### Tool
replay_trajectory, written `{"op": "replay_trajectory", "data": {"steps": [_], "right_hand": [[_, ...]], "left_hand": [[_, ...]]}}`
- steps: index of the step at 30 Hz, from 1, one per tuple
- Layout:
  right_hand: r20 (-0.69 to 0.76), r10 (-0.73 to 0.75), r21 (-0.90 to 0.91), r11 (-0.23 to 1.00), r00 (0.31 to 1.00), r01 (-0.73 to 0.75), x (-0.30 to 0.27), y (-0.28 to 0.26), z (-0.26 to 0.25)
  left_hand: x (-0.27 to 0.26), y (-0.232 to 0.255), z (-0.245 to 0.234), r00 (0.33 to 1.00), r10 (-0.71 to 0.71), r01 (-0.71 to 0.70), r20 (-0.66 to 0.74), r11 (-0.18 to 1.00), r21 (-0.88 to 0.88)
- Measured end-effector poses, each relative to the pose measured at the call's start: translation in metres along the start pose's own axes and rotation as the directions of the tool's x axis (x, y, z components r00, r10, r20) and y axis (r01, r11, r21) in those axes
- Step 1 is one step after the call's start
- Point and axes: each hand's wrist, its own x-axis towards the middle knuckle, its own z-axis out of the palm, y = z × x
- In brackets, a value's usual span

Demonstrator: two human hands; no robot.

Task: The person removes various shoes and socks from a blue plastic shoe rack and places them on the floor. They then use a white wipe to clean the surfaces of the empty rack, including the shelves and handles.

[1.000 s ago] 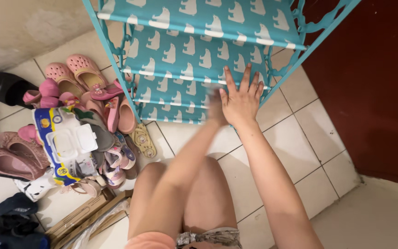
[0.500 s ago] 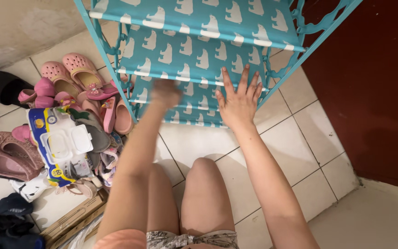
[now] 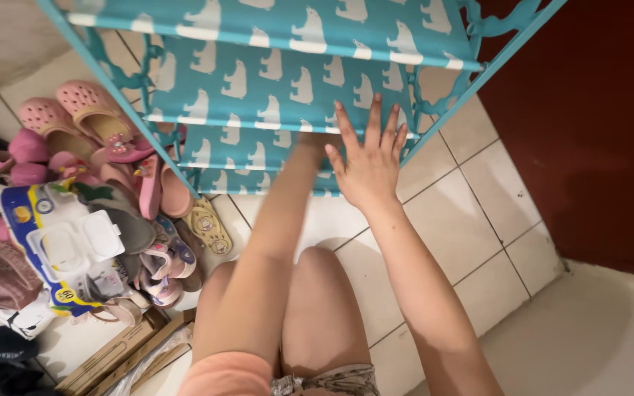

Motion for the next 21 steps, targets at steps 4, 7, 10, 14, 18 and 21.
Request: {"op": "replay_trajectory", "data": {"steps": [4,7,10,14,18,21], "right_hand": [[-0.012,-0.012,-0.025,1.0,1.0,0.012,0.001,0.003,0.002],[0.004,-0.013,-0.017,1.0,1.0,0.013,-0.001,0.003,0.003],[0.017,-0.01,-0.002,1.0,1.0,0.01,0.005,0.004,0.0],[0.005,-0.006,-0.003,1.0,1.0,0.007,0.0,0.003,0.002],[0.022,-0.002,-0.004,1.0,1.0,0.002,0.0,0.006,0.002],[0.022,-0.01,0.004,1.0,1.0,0.01,0.001,0.007,0.0]], "left_hand": [[0.007,0.05,0.016,0.992,0.123,-0.121,0.035,0.991,-0.053],[-0.004,0.064,0.024,0.983,0.17,-0.165,0.07,0.983,-0.075],[-0.016,0.063,0.017,0.982,0.179,-0.174,0.065,0.982,-0.077],[-0.064,0.073,0.03,0.979,0.199,-0.192,0.05,0.974,-0.123],[-0.111,0.086,0.045,0.981,0.182,-0.16,0.068,0.954,-0.253],[-0.13,0.053,0.041,0.985,0.172,-0.161,0.011,0.939,-0.302]]}}
